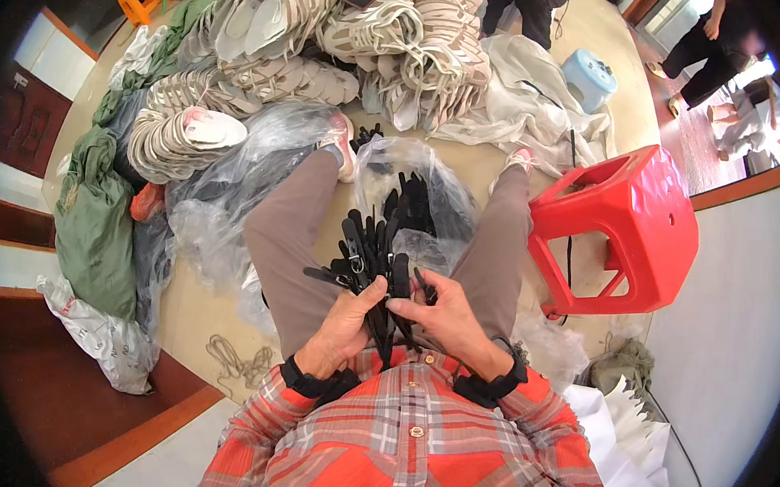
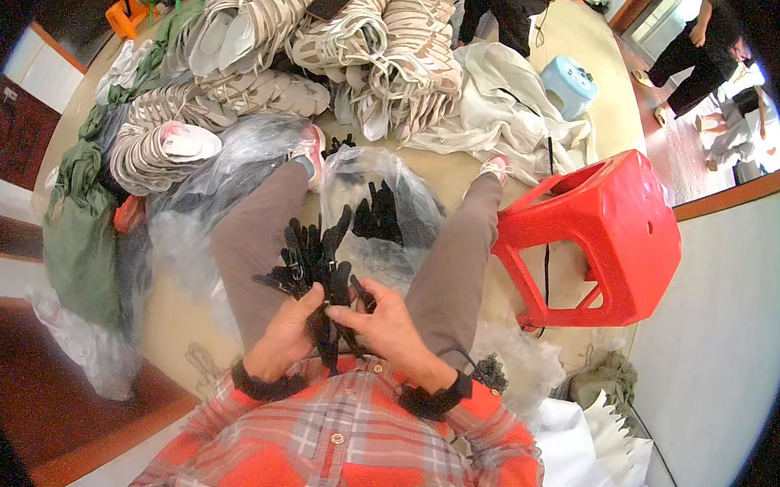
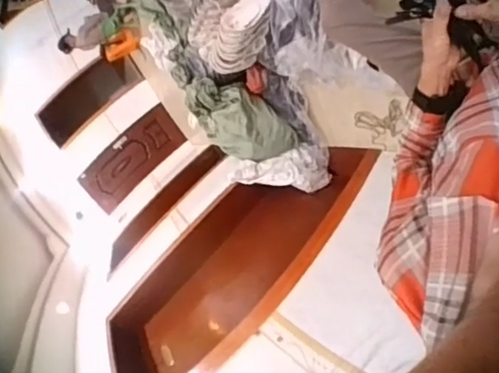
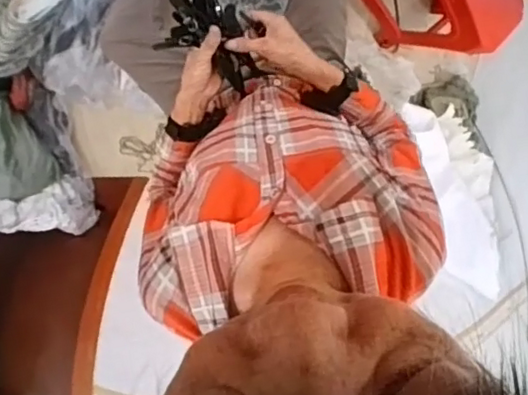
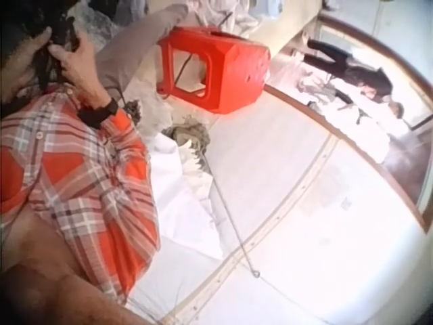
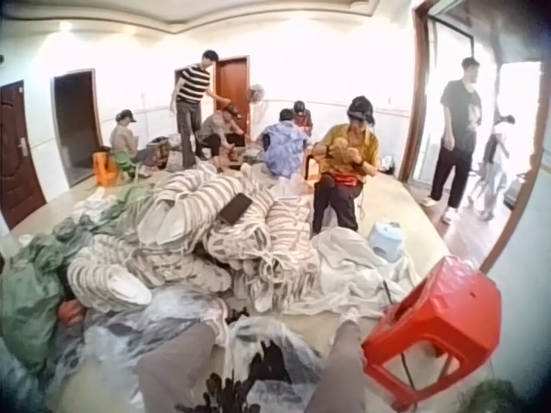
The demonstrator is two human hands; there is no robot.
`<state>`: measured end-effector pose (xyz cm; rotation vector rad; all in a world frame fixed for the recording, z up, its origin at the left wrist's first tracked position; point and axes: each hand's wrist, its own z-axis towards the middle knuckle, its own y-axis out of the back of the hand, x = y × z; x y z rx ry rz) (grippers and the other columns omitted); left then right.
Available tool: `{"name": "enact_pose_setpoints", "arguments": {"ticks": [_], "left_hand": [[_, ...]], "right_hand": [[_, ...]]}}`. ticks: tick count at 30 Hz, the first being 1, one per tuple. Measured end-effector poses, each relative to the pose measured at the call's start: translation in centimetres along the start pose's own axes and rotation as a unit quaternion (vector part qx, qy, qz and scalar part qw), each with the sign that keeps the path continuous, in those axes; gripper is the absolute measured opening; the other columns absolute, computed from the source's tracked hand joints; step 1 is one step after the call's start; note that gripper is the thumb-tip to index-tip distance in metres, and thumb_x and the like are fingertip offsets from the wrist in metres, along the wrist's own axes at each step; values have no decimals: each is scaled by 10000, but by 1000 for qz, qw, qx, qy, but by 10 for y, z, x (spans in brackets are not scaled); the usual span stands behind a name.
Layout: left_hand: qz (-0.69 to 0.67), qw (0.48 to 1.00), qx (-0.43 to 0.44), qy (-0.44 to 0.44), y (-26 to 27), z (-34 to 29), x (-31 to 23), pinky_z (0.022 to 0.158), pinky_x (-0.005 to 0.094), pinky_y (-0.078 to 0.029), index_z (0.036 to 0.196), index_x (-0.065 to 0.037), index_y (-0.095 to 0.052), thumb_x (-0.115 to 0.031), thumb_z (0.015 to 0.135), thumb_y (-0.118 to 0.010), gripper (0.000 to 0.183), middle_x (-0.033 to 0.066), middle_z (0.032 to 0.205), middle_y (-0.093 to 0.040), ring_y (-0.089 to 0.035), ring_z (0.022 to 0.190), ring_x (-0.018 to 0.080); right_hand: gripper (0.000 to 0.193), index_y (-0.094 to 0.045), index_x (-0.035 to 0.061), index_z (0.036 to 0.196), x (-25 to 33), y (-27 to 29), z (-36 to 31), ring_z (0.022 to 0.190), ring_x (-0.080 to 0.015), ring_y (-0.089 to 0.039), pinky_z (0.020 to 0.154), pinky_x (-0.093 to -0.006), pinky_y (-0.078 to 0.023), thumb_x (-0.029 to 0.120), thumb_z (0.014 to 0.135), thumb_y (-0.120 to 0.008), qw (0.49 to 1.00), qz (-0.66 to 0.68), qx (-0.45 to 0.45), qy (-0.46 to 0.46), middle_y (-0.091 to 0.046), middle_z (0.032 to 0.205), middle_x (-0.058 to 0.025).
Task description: Sort and organize black shoe components from a plastic bag.
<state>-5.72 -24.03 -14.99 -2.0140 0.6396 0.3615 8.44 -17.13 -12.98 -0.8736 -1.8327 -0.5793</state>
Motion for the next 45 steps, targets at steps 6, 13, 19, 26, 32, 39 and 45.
{"name": "enact_pose_setpoints", "arguments": {"ticks": [6, 13, 19, 26, 32, 39, 45], "left_hand": [[-6, 999, 25, 46, 18, 3, -3, 708, 340, -502, 1057, -21, -529, -155, 829, -586, 271, 76, 893, -602, -592, 779, 194], [37, 998, 20, 38, 1, 0, -7, 706, 352, -507, 1045, -7, -530, -95, 797, -600, 273, 85, 862, -603, -595, 748, 204], [99, 995, 24, 14, -6, -3, -5, 751, 366, -512, 1055, 7, -522, -78, 781, -612, 301, 101, 869, -598, -594, 767, 222], [3, 999, -10, 32, 3, -3, -7, 705, 333, -513, 1078, -2, -526, -17, 764, -586, 320, 104, 902, -601, -594, 813, 210], [26, 998, -14, 57, -14, -6, -12, 717, 326, -512, 1063, -6, -538, 13, 747, -606, 324, 81, 920, -597, -590, 832, 199], [16, 999, -23, 38, 2, -4, -8, 699, 333, -511, 1046, -15, -526, 5, 756, -610, 302, 97, 931, -586, -588, 814, 202], [19, 999, -31, 20, -1, -4, -6, 655, 314, -506, 1071, 0, -516, 24, 757, -601, 327, 93, 903, -594, -610, 765, 200]], "right_hand": [[212, -510, 47, 989, 8, 11, -4, 606, -101, -486, 484, -207, -368, 75, 804, -609, 908, 375, 111, -154, -529, 773, -6], [168, -493, 49, 935, -8, 6, 2, 588, -120, -497, 468, -238, -377, 177, 857, -570, 905, 405, 62, -116, -497, 724, -8], [133, -497, 73, 835, 2, 9, 4, 502, -82, -427, 438, -257, -351, 149, 837, -607, 910, 370, 108, -152, -476, 643, 6], [152, -501, 60, 881, -1, 12, 1, 631, -139, -551, 543, -254, -427, 191, 861, -577, 901, 410, -22, -139, -576, 762, -62], [168, -505, 43, 849, -11, 6, 6, 527, -98, -459, 491, -246, -392, 177, 841, -605, 938, 328, 51, -98, -540, 711, -28], [154, -498, 26, 865, -5, 17, 7, 530, -123, -477, 503, -276, -412, 125, 811, -602, 903, 412, -21, -122, -544, 735, -45], [188, -466, 33, 943, 4, 27, 11, 566, -157, -507, 555, -325, -451, 129, 827, -577, 900, 429, 18, -72, -519, 733, -56]]}}
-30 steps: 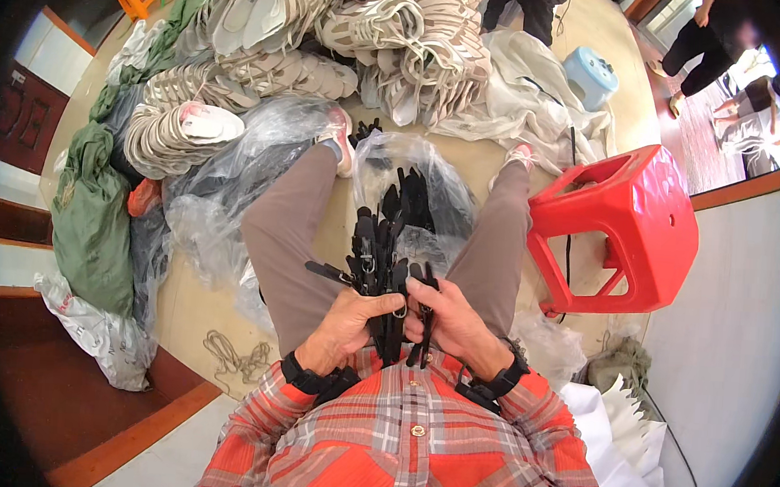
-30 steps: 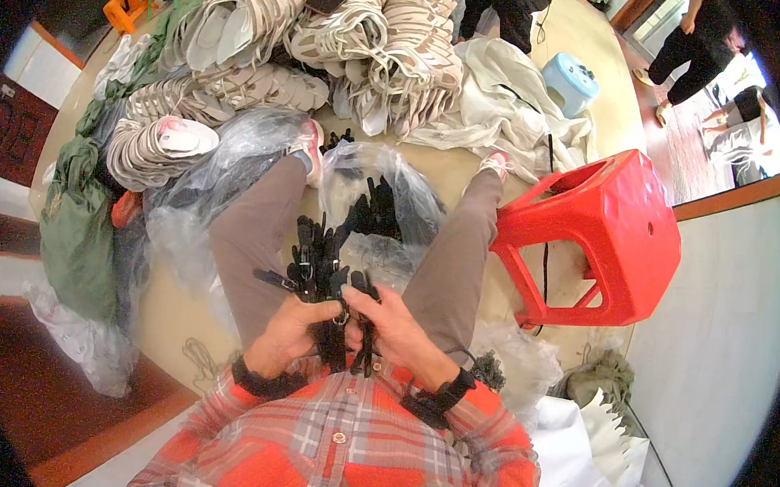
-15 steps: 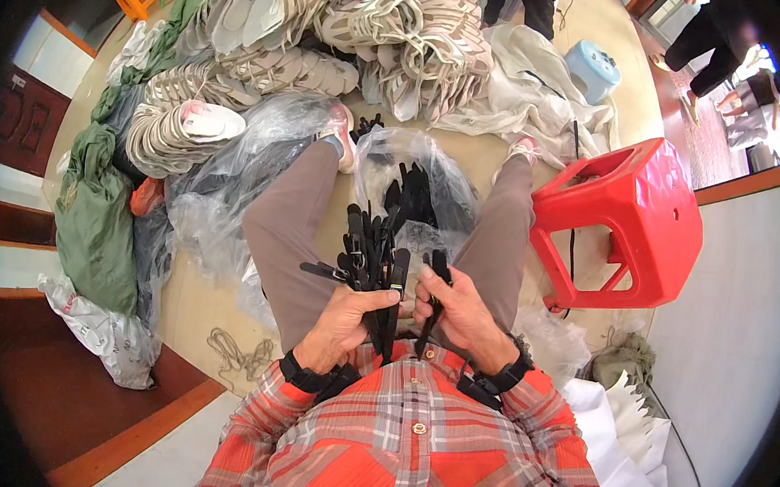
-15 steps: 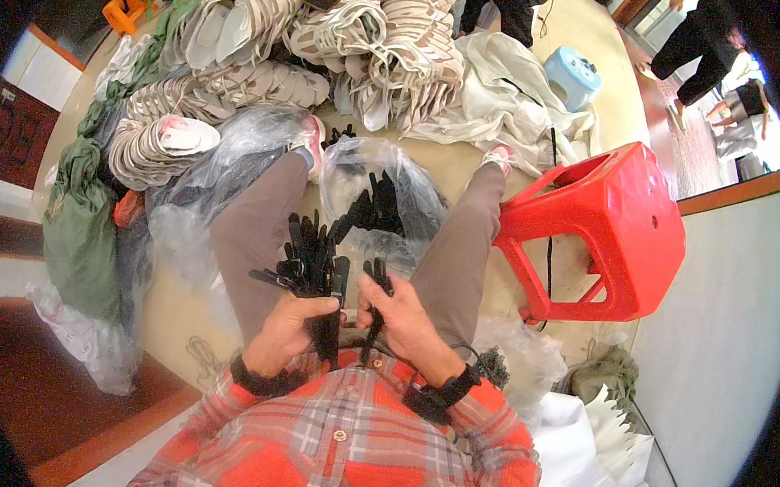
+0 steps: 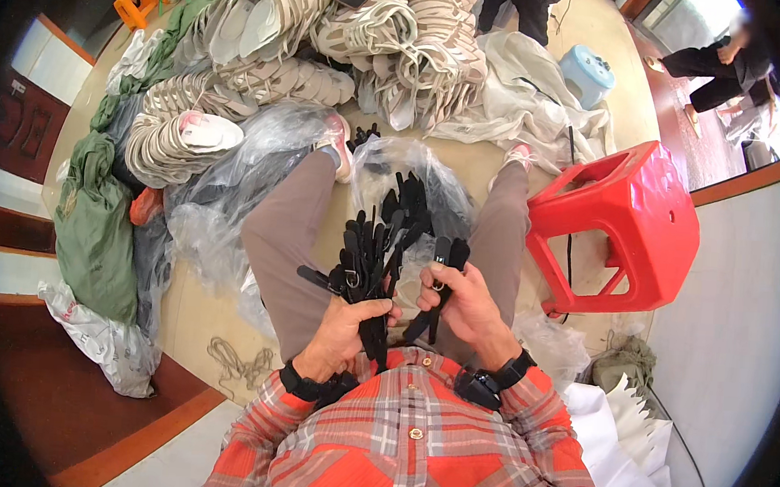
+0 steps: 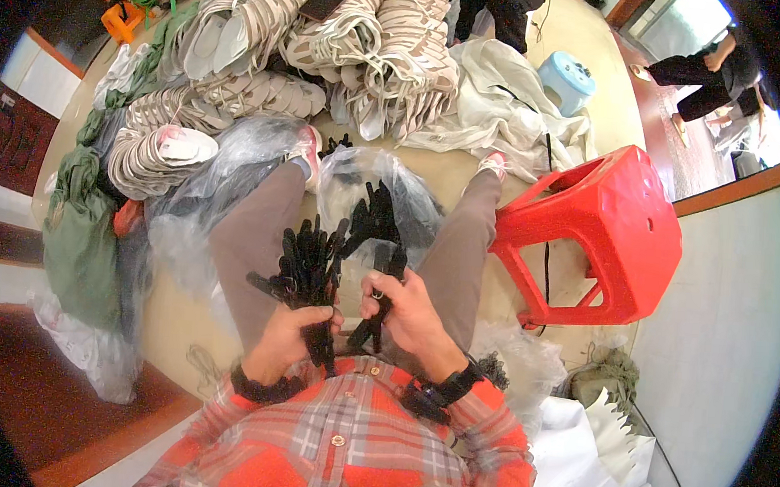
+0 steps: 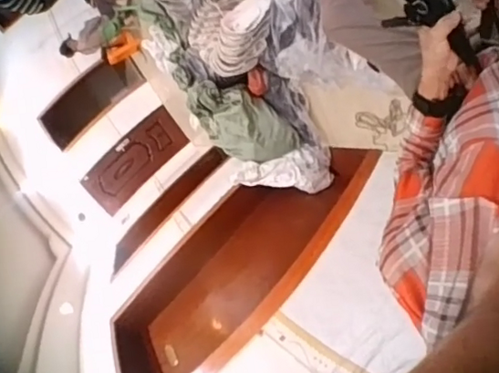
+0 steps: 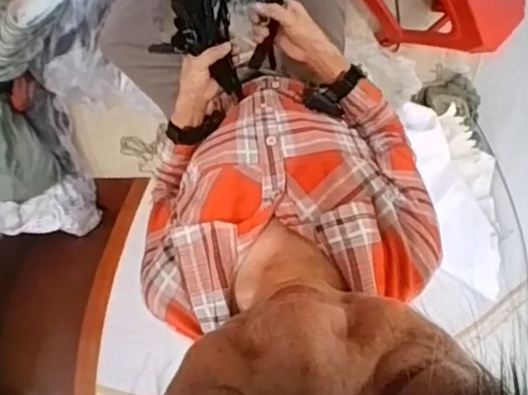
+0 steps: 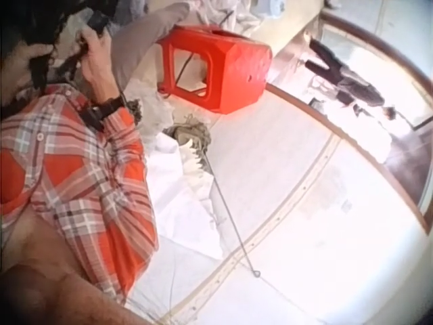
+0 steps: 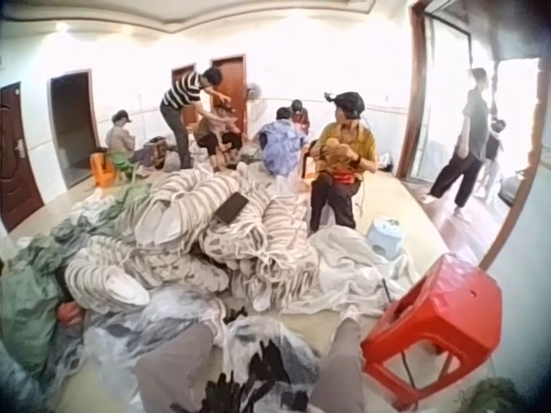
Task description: Sort and organize black shoe components from a plastic bag.
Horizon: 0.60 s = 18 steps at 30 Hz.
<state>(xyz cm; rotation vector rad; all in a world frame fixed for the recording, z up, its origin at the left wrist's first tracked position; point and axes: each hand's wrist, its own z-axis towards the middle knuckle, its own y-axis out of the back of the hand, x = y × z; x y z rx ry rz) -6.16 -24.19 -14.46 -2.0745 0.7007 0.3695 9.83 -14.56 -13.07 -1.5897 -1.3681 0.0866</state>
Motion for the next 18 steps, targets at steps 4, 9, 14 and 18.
{"name": "enact_pose_setpoints", "arguments": {"ticks": [4, 9, 14, 18], "left_hand": [[158, 986, -56, -1, -17, -9, -4, 653, 291, -504, 1046, 17, -529, 35, 753, -604, 303, 85, 874, -597, -615, 730, 188], [130, 990, -51, -27, -14, -8, 3, 679, 301, -514, 1025, 23, -538, 21, 763, -614, 273, 97, 873, -599, -617, 753, 189], [32, 999, -8, -20, -6, -5, 1, 699, 306, -521, 1009, 3, -538, 18, 762, -622, 261, 76, 889, -583, -610, 811, 192], [56, 998, 6, 10, -1, -4, 2, 783, 379, -499, 1165, -12, -446, 21, 749, -605, 447, 65, 910, -559, -584, 860, 226]], "right_hand": [[220, -488, 46, 895, -5, -6, 10, 524, -96, -443, 492, -260, -386, 107, 778, -664, 997, -71, -25, 25, -486, 678, -9], [231, -515, 39, 845, -7, -6, 12, 510, -83, -435, 461, -240, -368, 92, 736, -711, 995, -81, -47, 24, -513, 677, -5], [127, -537, 22, 866, 5, 2, 8, 734, -182, -594, 613, -317, -493, 140, 833, -571, 996, -27, -76, 41, -578, 744, -65], [135, -532, 33, 876, 7, 2, 12, 622, -136, -521, 612, -330, -482, 151, 839, -588, 999, 26, -27, 27, -511, 693, -21]]}}
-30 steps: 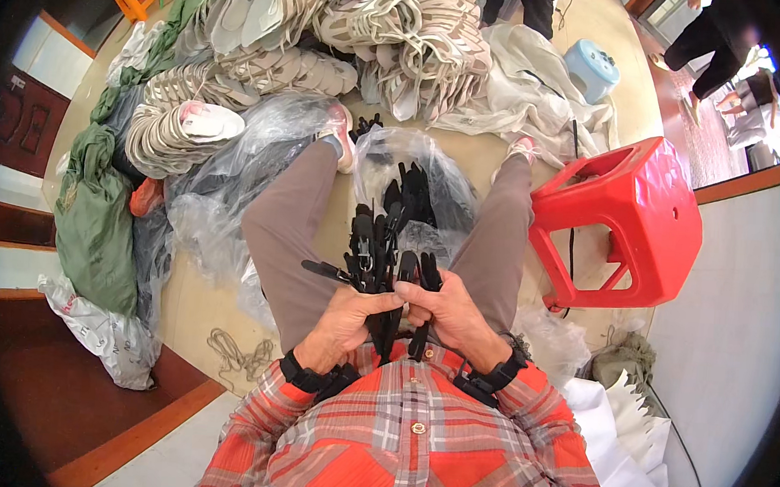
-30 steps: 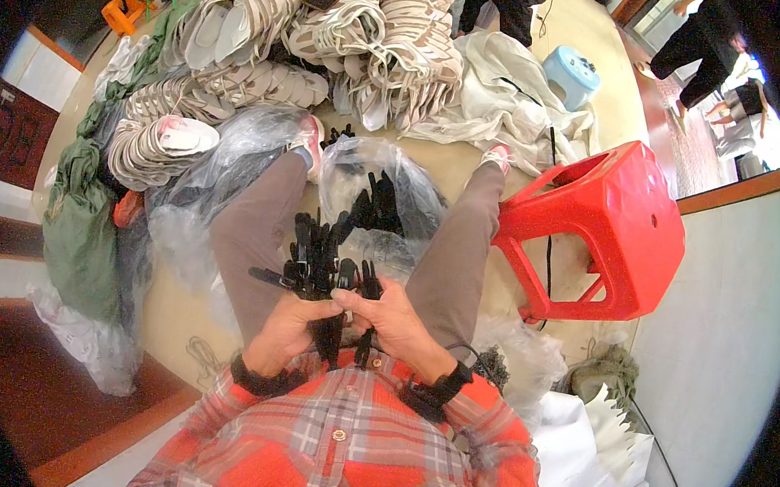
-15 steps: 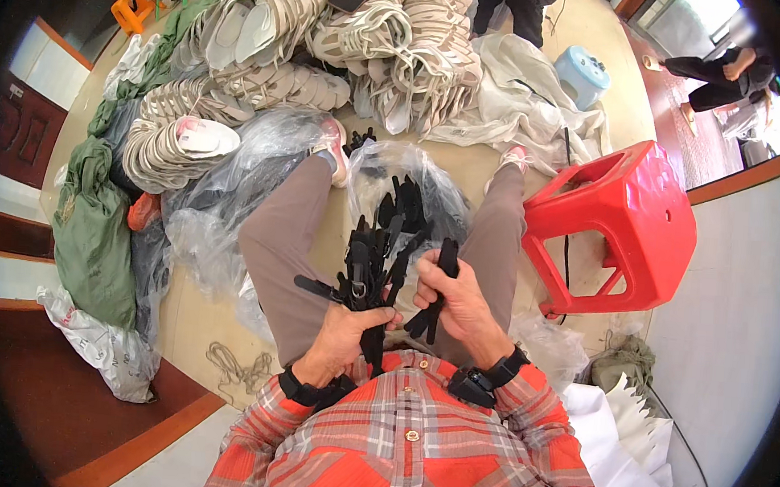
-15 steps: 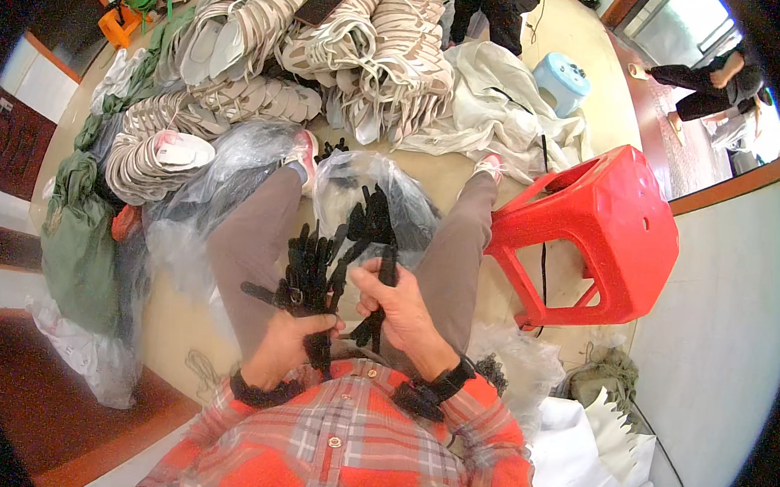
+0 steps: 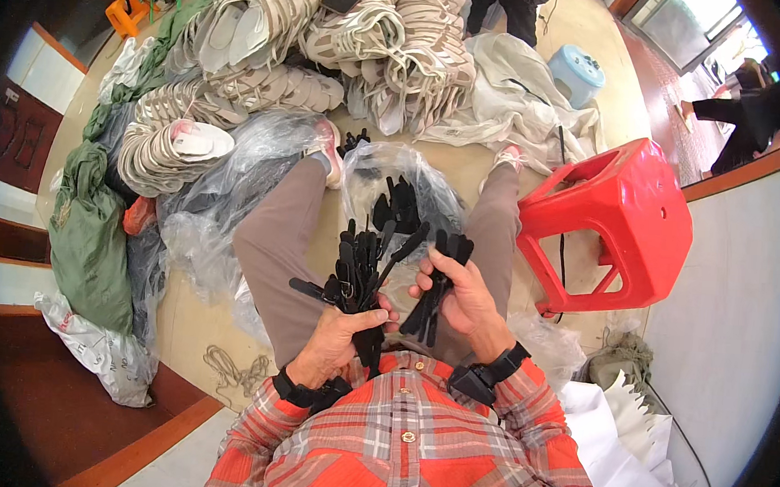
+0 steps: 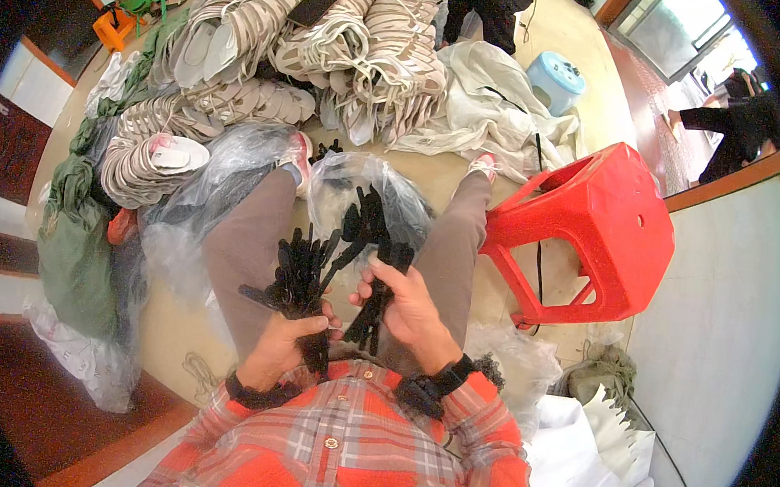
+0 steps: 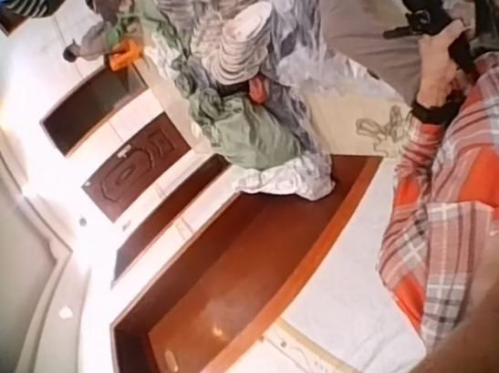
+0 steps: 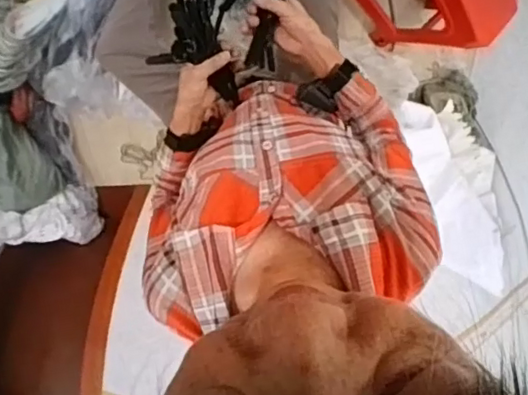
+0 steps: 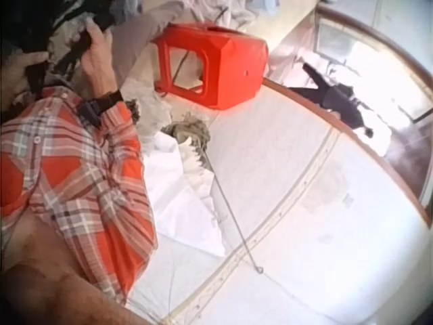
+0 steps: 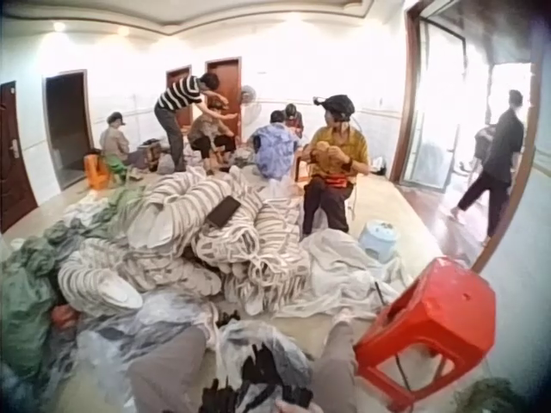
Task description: Sort and organize black shoe components from a plastic bag.
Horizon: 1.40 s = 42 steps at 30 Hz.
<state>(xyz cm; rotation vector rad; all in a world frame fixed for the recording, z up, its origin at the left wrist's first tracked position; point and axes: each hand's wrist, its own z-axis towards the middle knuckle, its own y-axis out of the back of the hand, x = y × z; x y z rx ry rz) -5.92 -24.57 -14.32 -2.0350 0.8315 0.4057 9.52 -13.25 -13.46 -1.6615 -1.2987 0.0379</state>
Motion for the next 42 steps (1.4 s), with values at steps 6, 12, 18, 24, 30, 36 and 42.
{"name": "enact_pose_setpoints", "arguments": {"ticks": [6, 12, 18, 24, 30, 36, 42], "left_hand": [[71, 997, 25, 24, 6, 1, 3, 798, 364, -483, 1164, -13, -449, 4, 739, -614, 457, 62, 934, -553, -574, 845, 213], [-71, 993, 95, 0, 15, 4, 0, 865, 428, -462, 1243, -42, -387, -21, 717, -611, 571, 107, 1048, -525, -543, 966, 244], [-136, 986, 91, 14, 21, 8, 5, 906, 495, -432, 1257, -46, -368, 5, 690, -569, 604, 141, 1129, -499, -506, 1068, 295], [-110, 989, 102, -6, 17, 6, 4, 937, 476, -416, 1243, -39, -393, 32, 657, -550, 610, 157, 1226, -464, -467, 1138, 317], [-108, 989, 100, -11, 14, 2, 1, 913, 456, -444, 1229, -38, -406, 73, 689, -538, 567, 139, 1208, -479, -472, 1129, 275], [-112, 990, 84, -6, 15, 5, 5, 871, 428, -484, 1237, -39, -389, 96, 747, -516, 524, 93, 1067, -519, -531, 1003, 214], [-48, 997, 56, -10, 7, 4, 3, 844, 372, -491, 1214, -21, -432, 74, 766, -539, 470, 68, 1051, -549, -555, 954, 189]], "right_hand": [[168, -531, 54, 879, -3, -1, 11, 522, -101, -426, 529, -293, -415, 150, 805, -647, 999, 6, 39, -9, -438, 608, 21], [197, -549, 42, 814, 27, 28, -9, 702, -179, -545, 618, -336, -487, 208, 808, -654, 997, 21, -44, 67, -533, 712, -67], [157, -499, 32, 799, 28, 16, -29, 503, -183, -554, 491, -291, -495, 119, 803, -629, 986, -164, 0, -28, -545, 714, -76], [257, -594, -7, 895, -20, -11, -18, 461, -43, -423, 410, -206, -344, 140, 707, -690, 920, -380, 54, -78, -576, 677, -8], [164, -593, 8, 860, -21, 5, -14, 487, -83, -483, 426, -216, -367, 123, 750, -636, 957, -269, 32, -101, -563, 661, -17], [147, -519, -15, 901, -4, -5, -11, 666, -148, -558, 622, -359, -540, 82, 803, -573, 988, -134, 51, -53, -575, 821, -89], [271, -568, 3, 911, -20, -19, -5, 661, -88, -528, 561, -216, -447, 146, 735, -717, 968, -248, 27, -10, -577, 753, -17]]}}
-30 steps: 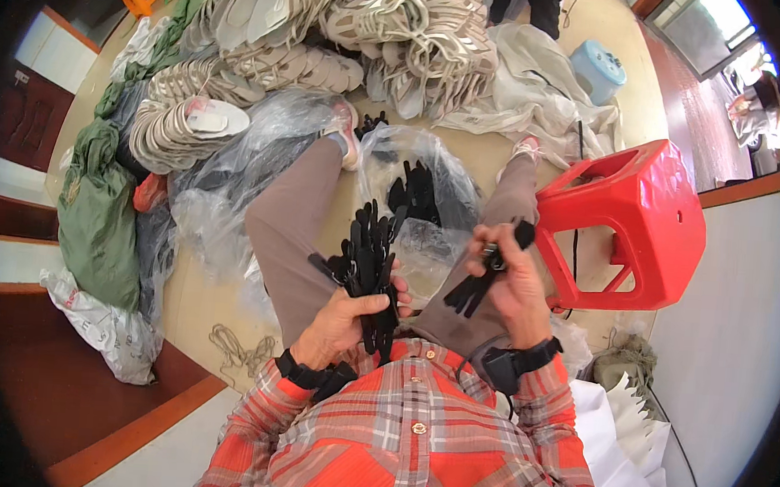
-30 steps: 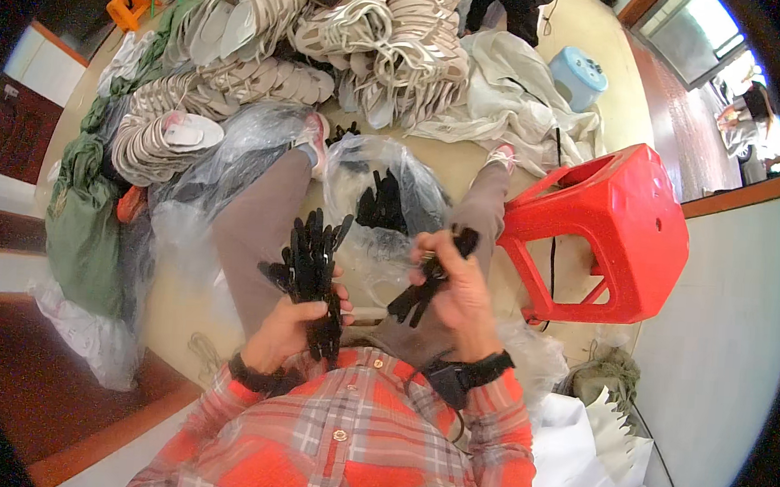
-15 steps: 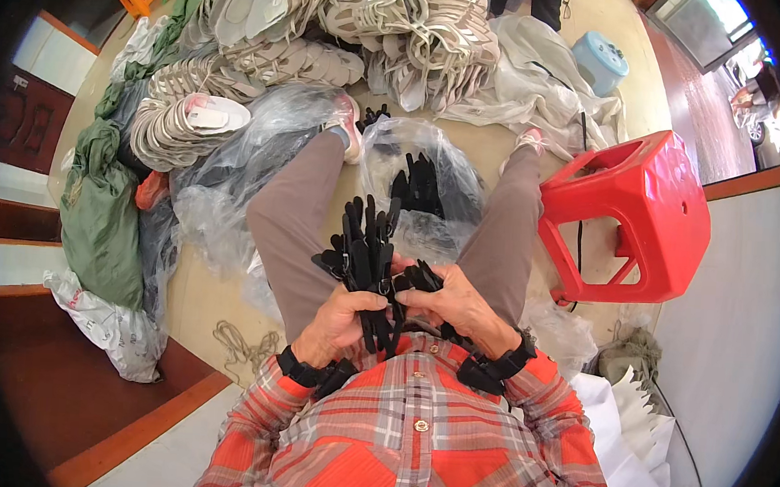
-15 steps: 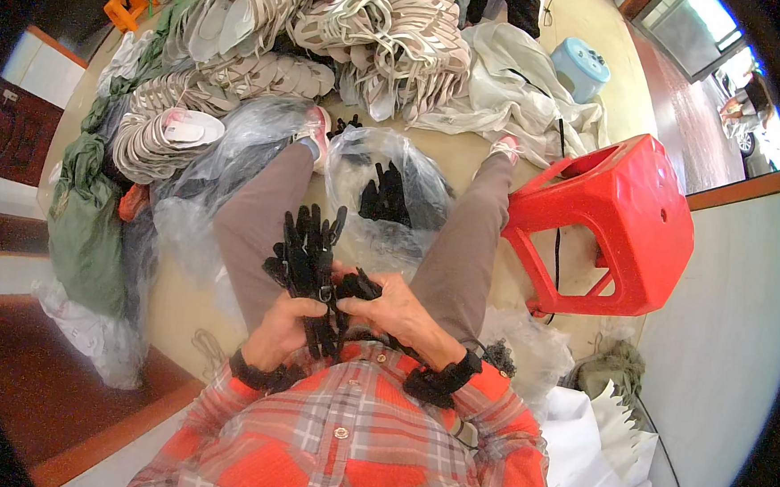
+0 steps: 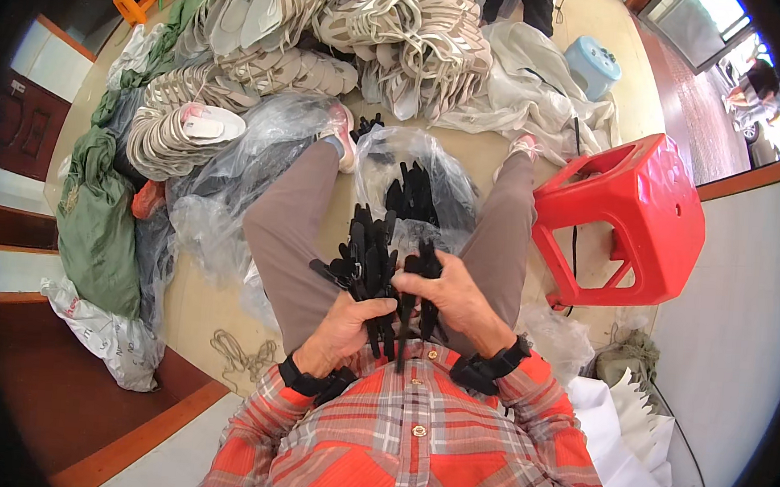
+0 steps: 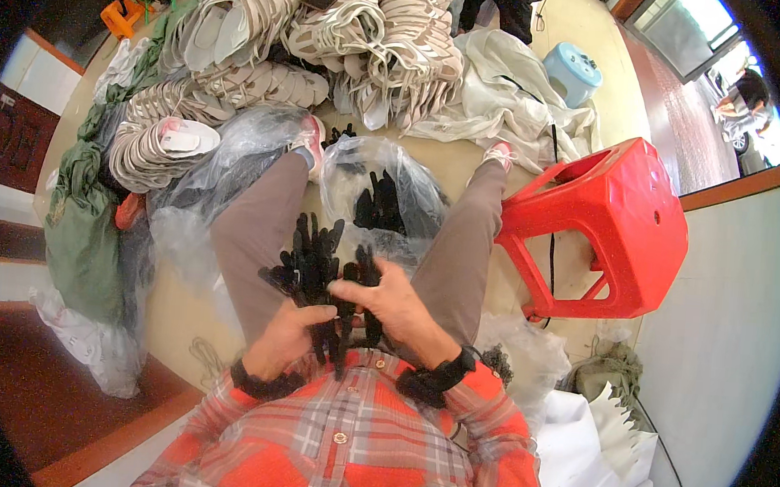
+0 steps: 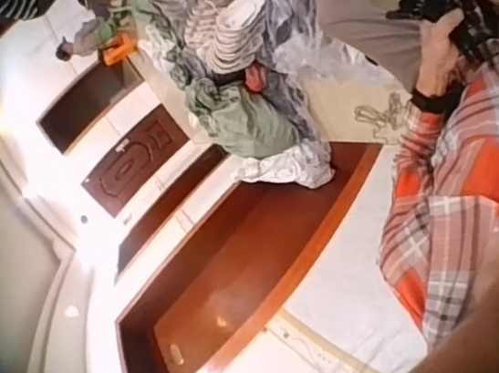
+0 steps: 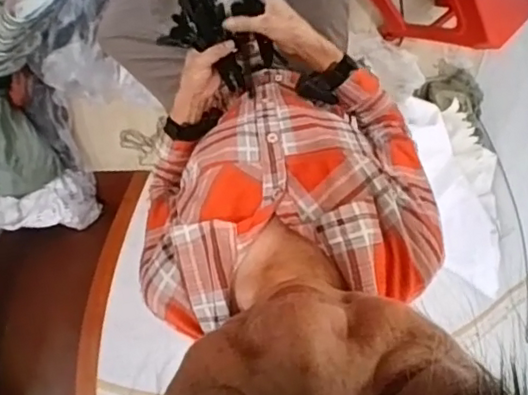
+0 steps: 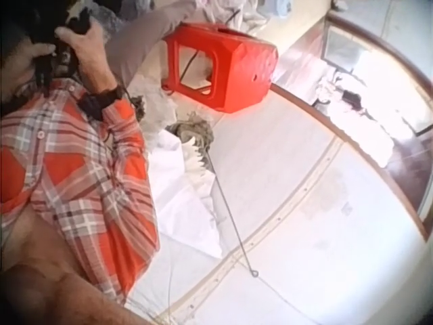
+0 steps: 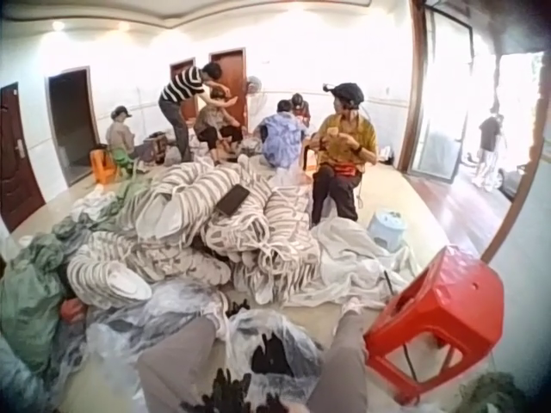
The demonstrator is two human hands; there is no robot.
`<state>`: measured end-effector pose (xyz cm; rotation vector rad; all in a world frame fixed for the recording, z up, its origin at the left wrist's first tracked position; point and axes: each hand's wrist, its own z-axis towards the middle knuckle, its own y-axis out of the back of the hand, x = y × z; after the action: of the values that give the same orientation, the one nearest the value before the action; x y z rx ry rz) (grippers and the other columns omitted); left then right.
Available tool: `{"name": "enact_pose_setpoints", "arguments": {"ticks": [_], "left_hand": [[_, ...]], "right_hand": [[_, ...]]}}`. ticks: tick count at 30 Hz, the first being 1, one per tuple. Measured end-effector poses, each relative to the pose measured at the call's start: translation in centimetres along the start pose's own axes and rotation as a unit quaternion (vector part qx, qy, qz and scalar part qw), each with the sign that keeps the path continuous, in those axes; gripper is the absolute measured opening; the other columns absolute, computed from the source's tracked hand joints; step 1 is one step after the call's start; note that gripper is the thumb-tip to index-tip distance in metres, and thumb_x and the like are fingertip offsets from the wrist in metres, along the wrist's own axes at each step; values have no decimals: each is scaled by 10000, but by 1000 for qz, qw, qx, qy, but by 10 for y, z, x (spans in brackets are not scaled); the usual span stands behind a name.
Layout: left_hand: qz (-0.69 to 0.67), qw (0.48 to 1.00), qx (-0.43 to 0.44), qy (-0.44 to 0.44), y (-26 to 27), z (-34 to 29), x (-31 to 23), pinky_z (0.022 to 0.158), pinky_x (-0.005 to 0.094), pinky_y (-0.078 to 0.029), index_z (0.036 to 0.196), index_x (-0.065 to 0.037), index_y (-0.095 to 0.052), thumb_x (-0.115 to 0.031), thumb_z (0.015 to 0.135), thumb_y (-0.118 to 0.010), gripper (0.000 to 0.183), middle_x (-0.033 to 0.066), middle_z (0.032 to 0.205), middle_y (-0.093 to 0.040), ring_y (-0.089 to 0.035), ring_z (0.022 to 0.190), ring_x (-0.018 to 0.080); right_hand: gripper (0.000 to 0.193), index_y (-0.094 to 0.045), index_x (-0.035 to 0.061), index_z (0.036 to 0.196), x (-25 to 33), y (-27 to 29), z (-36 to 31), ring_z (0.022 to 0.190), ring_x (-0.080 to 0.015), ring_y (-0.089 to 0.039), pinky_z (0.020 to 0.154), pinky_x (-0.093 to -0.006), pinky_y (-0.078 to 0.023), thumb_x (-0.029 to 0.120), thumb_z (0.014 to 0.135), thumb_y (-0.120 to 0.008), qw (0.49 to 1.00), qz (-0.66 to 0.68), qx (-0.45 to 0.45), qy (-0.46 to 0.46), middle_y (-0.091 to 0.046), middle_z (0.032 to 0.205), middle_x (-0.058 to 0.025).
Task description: Sort and organize black shoe components from a plastic bag.
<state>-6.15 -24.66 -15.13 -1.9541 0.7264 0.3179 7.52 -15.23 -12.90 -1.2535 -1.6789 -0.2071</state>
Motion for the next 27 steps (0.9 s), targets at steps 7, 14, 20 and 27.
{"name": "enact_pose_setpoints", "arguments": {"ticks": [7, 14, 20, 27], "left_hand": [[51, 998, -23, 8, -2, -2, 0, 834, 336, -482, 1195, -6, -459, 45, 784, -557, 425, 78, 1106, -542, -557, 970, 190], [-43, 999, 5, 23, -1, -2, -1, 769, 363, -527, 1214, -49, -434, -15, 790, -618, 463, 62, 979, -567, -585, 884, 185], [-65, 997, -40, 5, -2, 1, -1, 774, 379, -530, 1185, -57, -444, -28, 792, -622, 433, 57, 909, -557, -597, 812, 196], [-45, 994, -94, 19, 6, 3, 2, 727, 348, -527, 1132, -60, -490, -13, 795, -618, 364, 35, 872, -552, -600, 785, 185]], "right_hand": [[281, -603, -22, 930, -12, 2, 9, 664, -77, -544, 577, -217, -456, 123, 723, -726, 1000, -14, 4, 4, -613, 798, -27], [231, -520, 30, 948, -9, 16, 3, 648, -171, -589, 516, -372, -554, 116, 785, -659, 985, 150, 47, -65, -596, 891, -95], [264, -440, 68, 957, -2, 16, -1, 642, -211, -591, 582, -405, -555, 127, 802, -645, 969, 244, -37, -17, -566, 803, -87], [304, -430, 26, 992, -2, 49, -4, 546, -175, -546, 510, -325, -472, 61, 778, -643, 987, 161, -2, 20, -531, 713, -69]]}}
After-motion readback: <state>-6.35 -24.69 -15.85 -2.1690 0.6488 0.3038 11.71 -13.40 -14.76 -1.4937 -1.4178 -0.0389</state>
